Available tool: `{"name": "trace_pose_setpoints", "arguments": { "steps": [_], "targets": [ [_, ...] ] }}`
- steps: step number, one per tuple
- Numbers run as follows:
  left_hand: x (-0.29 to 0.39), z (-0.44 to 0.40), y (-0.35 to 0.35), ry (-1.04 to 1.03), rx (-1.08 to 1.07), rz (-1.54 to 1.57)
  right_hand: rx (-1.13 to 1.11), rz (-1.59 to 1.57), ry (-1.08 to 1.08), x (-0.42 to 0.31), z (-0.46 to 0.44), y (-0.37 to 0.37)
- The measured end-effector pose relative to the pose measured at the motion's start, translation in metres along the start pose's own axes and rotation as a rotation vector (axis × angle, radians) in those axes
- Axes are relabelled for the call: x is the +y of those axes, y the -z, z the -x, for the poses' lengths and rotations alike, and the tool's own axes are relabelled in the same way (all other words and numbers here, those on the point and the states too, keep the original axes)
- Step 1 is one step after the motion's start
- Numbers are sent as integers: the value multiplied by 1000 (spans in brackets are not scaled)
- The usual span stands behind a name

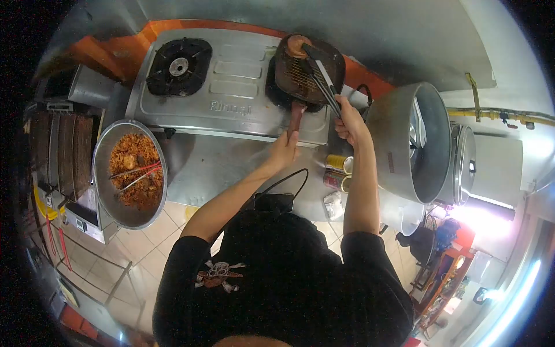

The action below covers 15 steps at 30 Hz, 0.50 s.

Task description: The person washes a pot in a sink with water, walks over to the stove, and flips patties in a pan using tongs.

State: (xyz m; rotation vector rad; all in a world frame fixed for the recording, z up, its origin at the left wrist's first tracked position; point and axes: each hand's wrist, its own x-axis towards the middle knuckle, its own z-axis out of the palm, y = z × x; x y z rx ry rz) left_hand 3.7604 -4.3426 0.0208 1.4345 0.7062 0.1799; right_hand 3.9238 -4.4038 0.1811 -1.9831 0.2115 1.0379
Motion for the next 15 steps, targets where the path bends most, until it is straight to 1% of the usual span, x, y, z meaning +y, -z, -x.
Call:
{"name": "trace_pose_setpoints", "arguments": {
  "steps": [2, 3, 5, 7, 9, 10, 12, 15],
  "targets": [
    [-1, 0, 5, 30, -36, 6, -135, -49, 71, -1, -4, 0],
    [2, 2, 7, 59, -57, 16, -161, -87, 117, 1, -7, -1],
    [-2, 2, 5, 54, -57, 31, -180, -146, 107, 3, -21, -4],
    [9, 6, 10, 48, -50, 43, -206, -206, 99, 1, -23, -7],
    [21, 13, 15, 99, -83, 106, -149, -124, 185, 2, -14, -4],
    [13, 12, 13, 99, -81, 105, -150, -124, 185, 4, -7, -2],
    [-2, 6, 7, 24, -71, 74, 45, 172, 270, 2, 3, 6],
    [-6, 8, 6, 3, -42, 41, 95, 264, 294, -1, 1, 22]
  ]
}}
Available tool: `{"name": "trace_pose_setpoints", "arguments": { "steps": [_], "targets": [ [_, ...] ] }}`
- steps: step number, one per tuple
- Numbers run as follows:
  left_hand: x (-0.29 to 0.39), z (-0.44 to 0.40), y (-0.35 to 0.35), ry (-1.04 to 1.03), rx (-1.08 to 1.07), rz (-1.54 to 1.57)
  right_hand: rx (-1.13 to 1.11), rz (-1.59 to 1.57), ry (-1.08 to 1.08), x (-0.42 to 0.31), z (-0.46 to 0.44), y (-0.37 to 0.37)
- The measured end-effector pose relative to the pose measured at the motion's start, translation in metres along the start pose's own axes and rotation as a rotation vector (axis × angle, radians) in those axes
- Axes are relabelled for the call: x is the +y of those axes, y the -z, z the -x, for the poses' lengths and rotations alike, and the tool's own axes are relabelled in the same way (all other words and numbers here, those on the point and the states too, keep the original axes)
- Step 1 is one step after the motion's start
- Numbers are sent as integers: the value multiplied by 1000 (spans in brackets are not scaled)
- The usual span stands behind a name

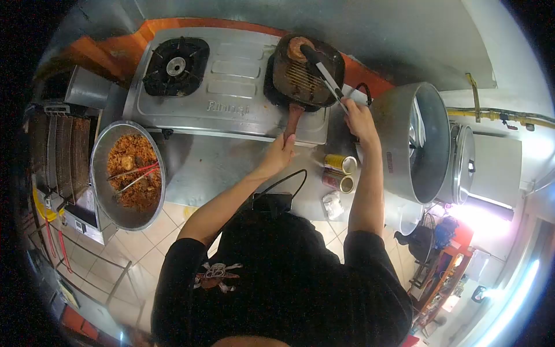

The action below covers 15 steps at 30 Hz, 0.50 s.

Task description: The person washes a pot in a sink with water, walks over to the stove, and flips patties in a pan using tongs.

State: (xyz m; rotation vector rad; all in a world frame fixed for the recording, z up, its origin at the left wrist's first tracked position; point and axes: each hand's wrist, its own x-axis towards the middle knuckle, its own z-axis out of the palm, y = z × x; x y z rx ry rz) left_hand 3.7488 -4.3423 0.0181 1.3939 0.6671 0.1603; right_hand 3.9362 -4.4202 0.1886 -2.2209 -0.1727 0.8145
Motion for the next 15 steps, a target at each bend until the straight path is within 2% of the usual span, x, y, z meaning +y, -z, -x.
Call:
{"name": "trace_pose_setpoints", "arguments": {
  "steps": [4, 9, 10, 15],
  "targets": [
    [16, 8, 4, 33, -25, 73, -70, -122, -19, 0, -8, 13],
    [-3, 0, -3, -52, 15, 99, -45, -65, -223, -16, 15, 34],
    [0, 4, -2, -47, 10, 98, -70, -75, -280, -13, 9, 33],
    [7, 2, 4, 41, -49, -22, -78, -138, -277, -8, -12, -1]
  ]
}}
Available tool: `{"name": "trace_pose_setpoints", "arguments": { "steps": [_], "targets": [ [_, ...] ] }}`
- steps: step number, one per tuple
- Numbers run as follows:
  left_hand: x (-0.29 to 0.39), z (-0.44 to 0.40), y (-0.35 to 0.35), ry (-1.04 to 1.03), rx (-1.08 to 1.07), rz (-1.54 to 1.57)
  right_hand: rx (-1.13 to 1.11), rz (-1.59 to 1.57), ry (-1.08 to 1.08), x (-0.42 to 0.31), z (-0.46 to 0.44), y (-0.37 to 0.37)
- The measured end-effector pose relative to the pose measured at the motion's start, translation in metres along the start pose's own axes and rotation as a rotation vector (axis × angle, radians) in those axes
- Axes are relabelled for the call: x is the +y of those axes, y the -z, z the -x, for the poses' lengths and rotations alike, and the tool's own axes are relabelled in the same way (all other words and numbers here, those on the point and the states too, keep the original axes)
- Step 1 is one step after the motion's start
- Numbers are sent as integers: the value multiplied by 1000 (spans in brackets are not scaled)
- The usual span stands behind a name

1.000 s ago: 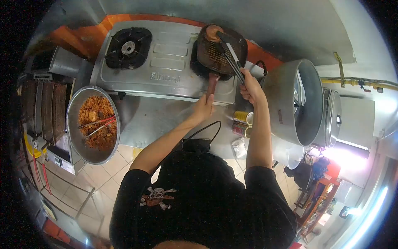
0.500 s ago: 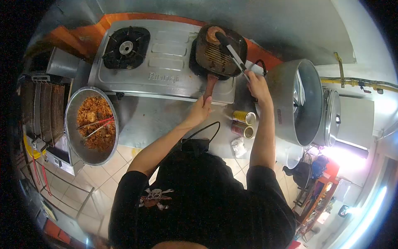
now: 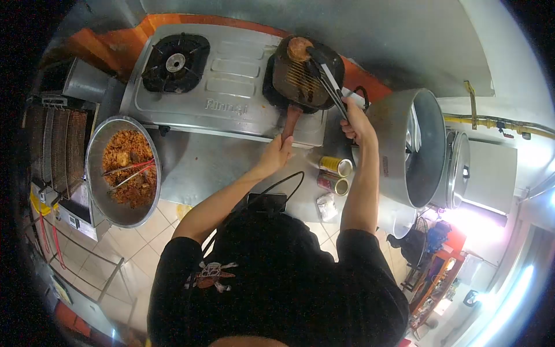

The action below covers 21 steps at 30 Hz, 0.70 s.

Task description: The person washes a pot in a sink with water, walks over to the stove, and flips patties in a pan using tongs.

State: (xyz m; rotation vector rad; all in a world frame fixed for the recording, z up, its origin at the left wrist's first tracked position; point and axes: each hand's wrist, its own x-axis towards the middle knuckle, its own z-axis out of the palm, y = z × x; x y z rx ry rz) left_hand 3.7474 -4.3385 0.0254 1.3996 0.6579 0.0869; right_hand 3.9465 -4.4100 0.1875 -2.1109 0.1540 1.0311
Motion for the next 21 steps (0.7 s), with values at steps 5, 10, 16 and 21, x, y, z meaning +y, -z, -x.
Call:
{"name": "trace_pose_setpoints", "arguments": {
  "steps": [5, 10, 16, 21],
  "targets": [
    [-8, -1, 1, -72, 42, -51, -10, -36, 129, 6, -11, -9],
    [3, 8, 3, -78, 29, -48, -55, 46, 309, 2, -16, -14],
    [11, 13, 5, 7, -33, 99, 250, 565, 865, 31, -24, -5],
    [13, 13, 6, -6, -43, 102, 461, 762, 805, 33, 10, -15]
  ]
}}
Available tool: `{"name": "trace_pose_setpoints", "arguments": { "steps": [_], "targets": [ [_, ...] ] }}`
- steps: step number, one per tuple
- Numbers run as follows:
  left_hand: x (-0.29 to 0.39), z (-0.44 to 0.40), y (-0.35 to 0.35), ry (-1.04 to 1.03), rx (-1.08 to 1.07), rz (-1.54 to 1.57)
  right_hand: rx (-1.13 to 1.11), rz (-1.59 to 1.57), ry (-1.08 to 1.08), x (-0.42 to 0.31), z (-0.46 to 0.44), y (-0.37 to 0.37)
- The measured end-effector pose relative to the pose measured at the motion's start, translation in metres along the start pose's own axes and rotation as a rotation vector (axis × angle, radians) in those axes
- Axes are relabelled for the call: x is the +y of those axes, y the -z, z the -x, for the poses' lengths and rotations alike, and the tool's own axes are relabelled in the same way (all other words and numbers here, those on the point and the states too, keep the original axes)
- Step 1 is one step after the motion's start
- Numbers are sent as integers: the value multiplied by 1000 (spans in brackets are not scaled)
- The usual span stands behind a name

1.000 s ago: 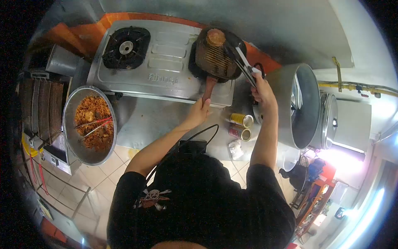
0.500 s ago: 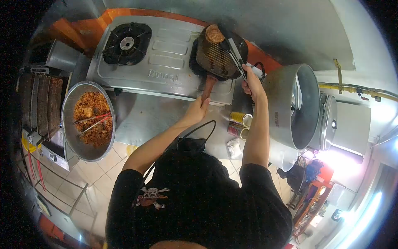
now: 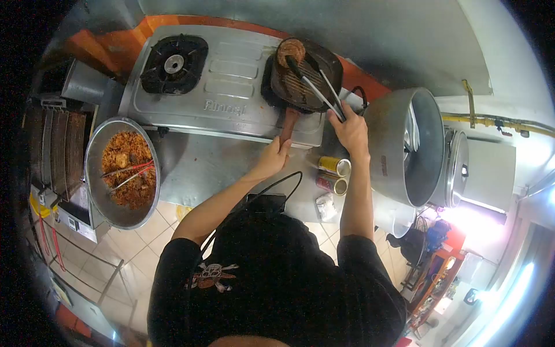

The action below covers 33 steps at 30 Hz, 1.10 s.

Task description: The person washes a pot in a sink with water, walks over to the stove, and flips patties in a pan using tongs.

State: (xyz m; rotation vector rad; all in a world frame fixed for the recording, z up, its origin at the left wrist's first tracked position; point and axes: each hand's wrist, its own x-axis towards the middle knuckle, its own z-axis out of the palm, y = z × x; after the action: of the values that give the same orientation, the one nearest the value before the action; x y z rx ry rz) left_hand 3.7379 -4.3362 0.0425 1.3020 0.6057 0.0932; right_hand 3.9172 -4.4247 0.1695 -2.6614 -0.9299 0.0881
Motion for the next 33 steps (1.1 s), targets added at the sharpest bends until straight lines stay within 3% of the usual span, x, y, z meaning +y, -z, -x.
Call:
{"name": "trace_pose_setpoints", "arguments": {
  "steps": [5, 18, 24, 29, 31, 33],
  "targets": [
    [3, 0, 0, 37, 15, -20, -7, 269, 36, -14, 11, 7],
    [-9, -4, 1, 2, -1, -51, -38, 208, 125, -6, 1, -16],
    [-4, -3, 1, 53, 2, -38, -3, 99, 8, -10, 1, -29],
    [-11, -6, 4, 57, -16, -13, -40, -263, -103, -10, 3, -27],
    [-6, -3, 5, 46, -15, -35, -44, -274, -122, -7, 11, -26],
    [-1, -3, 8, 174, -72, 125, -2, -400, -145, -7, 26, -24]
  ]
}}
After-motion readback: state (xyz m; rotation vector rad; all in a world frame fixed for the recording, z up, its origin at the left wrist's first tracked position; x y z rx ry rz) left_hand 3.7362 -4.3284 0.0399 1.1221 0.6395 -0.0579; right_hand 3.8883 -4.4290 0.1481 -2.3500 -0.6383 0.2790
